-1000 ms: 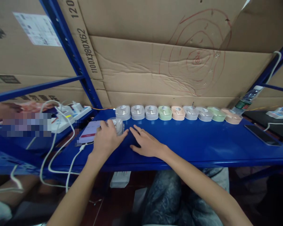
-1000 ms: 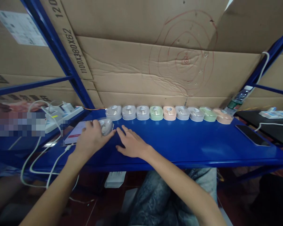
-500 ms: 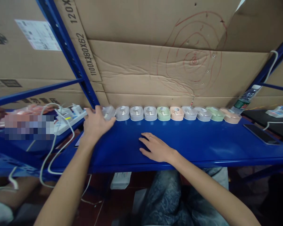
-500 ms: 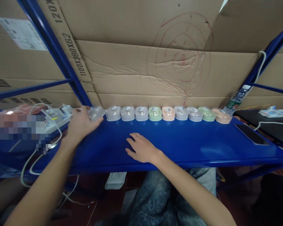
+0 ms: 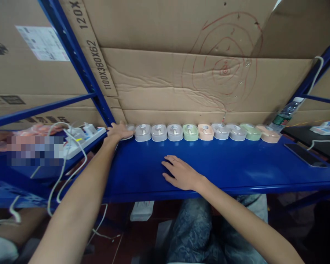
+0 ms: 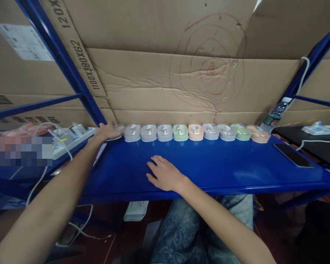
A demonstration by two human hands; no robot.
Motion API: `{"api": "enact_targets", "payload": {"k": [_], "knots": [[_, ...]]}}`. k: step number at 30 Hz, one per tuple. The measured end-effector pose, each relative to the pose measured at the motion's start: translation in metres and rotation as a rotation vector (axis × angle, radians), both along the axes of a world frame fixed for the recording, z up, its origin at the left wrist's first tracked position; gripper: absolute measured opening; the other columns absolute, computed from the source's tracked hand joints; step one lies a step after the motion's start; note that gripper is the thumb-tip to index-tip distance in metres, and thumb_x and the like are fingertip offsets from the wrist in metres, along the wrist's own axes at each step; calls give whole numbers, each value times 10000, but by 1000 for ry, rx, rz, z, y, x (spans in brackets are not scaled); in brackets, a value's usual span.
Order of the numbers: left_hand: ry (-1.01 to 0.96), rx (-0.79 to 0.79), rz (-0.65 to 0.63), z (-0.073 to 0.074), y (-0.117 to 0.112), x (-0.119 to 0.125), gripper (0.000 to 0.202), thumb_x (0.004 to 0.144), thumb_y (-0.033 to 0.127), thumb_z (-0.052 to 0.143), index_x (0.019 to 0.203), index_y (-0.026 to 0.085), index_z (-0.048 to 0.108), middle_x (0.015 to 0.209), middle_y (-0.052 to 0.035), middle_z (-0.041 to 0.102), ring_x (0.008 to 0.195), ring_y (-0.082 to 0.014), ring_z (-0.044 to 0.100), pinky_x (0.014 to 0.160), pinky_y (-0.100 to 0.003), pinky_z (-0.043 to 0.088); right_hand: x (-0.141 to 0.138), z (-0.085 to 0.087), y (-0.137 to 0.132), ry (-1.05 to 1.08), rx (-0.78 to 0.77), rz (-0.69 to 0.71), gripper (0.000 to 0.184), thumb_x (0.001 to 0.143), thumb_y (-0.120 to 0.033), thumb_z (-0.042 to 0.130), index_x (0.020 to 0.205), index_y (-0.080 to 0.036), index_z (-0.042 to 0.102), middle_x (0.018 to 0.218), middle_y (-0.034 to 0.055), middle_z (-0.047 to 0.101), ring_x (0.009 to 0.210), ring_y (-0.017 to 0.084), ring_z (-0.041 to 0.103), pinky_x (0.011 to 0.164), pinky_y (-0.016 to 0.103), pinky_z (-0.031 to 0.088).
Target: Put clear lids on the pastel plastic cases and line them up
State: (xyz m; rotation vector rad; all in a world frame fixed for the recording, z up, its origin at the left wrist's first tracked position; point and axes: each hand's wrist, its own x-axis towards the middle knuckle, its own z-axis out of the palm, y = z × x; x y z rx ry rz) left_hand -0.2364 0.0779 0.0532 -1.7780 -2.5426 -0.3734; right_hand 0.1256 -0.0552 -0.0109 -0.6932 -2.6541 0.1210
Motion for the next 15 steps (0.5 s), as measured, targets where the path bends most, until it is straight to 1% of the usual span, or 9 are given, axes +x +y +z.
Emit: {"api": "enact_targets", "payload": {"k": [1, 3, 5, 7, 9, 11, 13, 15], "knots": [[-18, -24, 76, -1, 1, -2, 927, 832, 666, 708, 1488, 70, 437, 1531, -323, 418, 1377, -560, 424, 1011, -639, 433, 0, 0, 0, 1, 0, -3, 528, 1094, -417, 464, 1480, -73, 568, 1565, 240, 516, 1514, 353, 446, 1227, 515, 443], [-48, -59, 156, -3, 2, -3, 899, 862, 632, 704, 1505, 74, 415, 1553, -286, 412, 1390, -513, 423, 1049, -588, 425, -1, -1, 0, -6, -4, -5, 542, 1094, -422, 465, 1481, -56, 565, 1562, 249, 516, 1517, 358, 441, 1237, 513, 429], [-54, -62, 130, -6, 3, -5, 875, 905, 630, 661, 1509, 53, 402, 1541, -258, 438, 1393, -485, 411, 1074, -568, 410, -1, -1, 0, -11, -9, -6, 554, 1095, -426, 462, 1484, -44, 561, 1562, 256, 514, 1521, 362, 435, 1242, 511, 421], [-58, -58, 108, -9, 5, -8, 887, 917, 640, 644, 1506, 25, 399, 1507, -238, 486, 1386, -469, 408, 1091, -551, 396, -1, -2, 0, -7, -12, -7, 546, 1096, -426, 462, 1486, -57, 560, 1563, 249, 517, 1524, 357, 433, 1238, 519, 427], [-71, -54, 93, -13, 8, -12, 890, 916, 639, 643, 1507, 18, 403, 1494, -240, 507, 1372, -464, 432, 1091, -539, 399, -1, -2, 0, -1, -11, -9, 539, 1096, -426, 463, 1486, -67, 562, 1563, 242, 520, 1525, 351, 432, 1236, 522, 429], [-88, -56, 92, -15, 10, -18, 843, 932, 619, 619, 1512, 41, 417, 1511, -261, 496, 1361, -471, 470, 1069, -542, 418, -1, -2, 0, -5, -7, -8, 543, 1095, -421, 465, 1482, -53, 565, 1559, 251, 521, 1524, 355, 432, 1240, 517, 423], [-99, -61, 90, -17, 13, -24, 762, 968, 594, 556, 1515, 78, 437, 1523, -272, 490, 1350, -469, 508, 1040, -544, 443, -1, -2, 0, -9, -3, -9, 549, 1095, -416, 467, 1482, -39, 565, 1558, 258, 519, 1522, 361, 433, 1246, 513, 415], [-99, -57, 76, -18, 15, -29, 686, 1001, 573, 481, 1503, 105, 466, 1501, -267, 523, 1325, -454, 549, 1007, -530, 469, -1, -2, 0, -6, -4, -9, 545, 1094, -414, 471, 1486, -46, 563, 1563, 253, 517, 1521, 359, 436, 1245, 512, 416]]}}
